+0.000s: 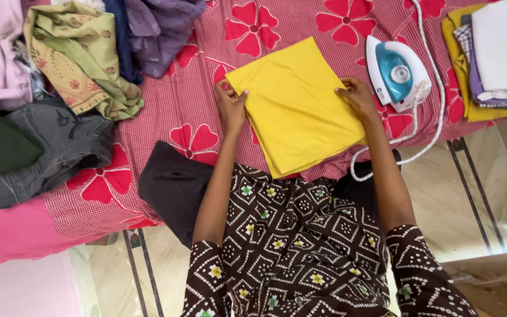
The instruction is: The person irons a yellow t-shirt on a bed using a handheld electric iron. They smooth the fabric, fold the shirt, and iron the folded sections to remove wrinkles.
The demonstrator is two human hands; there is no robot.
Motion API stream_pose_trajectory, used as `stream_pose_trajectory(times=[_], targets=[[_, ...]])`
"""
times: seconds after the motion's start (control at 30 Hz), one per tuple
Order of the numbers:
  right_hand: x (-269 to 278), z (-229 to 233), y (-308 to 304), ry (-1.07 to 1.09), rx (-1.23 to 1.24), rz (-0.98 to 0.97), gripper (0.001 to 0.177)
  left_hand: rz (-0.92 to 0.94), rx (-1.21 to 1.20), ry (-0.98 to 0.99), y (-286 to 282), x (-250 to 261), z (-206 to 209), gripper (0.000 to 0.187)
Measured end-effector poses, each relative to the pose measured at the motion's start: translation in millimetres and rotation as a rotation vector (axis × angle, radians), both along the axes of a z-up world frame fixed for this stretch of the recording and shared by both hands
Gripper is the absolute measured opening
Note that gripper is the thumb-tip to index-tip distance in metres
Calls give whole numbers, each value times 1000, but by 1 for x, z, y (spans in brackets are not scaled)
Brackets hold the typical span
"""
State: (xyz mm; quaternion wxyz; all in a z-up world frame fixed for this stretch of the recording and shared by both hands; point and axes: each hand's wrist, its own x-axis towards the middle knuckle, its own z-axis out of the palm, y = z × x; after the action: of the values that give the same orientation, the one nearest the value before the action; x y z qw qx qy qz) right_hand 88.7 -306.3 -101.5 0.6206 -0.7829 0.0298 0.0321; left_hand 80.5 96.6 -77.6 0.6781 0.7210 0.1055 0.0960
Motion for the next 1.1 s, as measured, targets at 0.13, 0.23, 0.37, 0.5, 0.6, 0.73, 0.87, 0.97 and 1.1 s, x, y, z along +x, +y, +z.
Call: stream_pose_trajectory(times=[0.13, 0.23, 0.37, 0.5, 0.6, 0.73, 0.87, 0.97, 1.1], targets=[[-60, 18, -3, -3, 94, -66, 31, -62, 195, 28, -20, -39, 25, 69], [-98, 22, -6, -56, 85, -139, 27, -205, 281, 151, -28, -57, 35, 84], [-134, 28, -13, -30, 104, -222, 22, -397, 261, 87, -32, -70, 33, 117], [-150, 43, -7, -76, 2, -255, 22, -611, 238, 47, -25, -70, 21, 138], [-155, 59, 0, -141, 9, -278, 17, -767, -41, 116, -14, -71, 12, 135], [-154, 59, 2, -106, 36, -338, 15, -822, -201, 399, 2, -66, 18, 134], [-152, 35, -8, -6, -3, -331, 16, -803, -37, 486, 0, -66, 30, 135], [-152, 27, -9, -7, 26, -324, 16, -824, 78, 545, -7, -76, 40, 134], [-160, 37, 0, -74, -10, -412, 15, -872, 302, 629, -11, -80, 53, 139]])
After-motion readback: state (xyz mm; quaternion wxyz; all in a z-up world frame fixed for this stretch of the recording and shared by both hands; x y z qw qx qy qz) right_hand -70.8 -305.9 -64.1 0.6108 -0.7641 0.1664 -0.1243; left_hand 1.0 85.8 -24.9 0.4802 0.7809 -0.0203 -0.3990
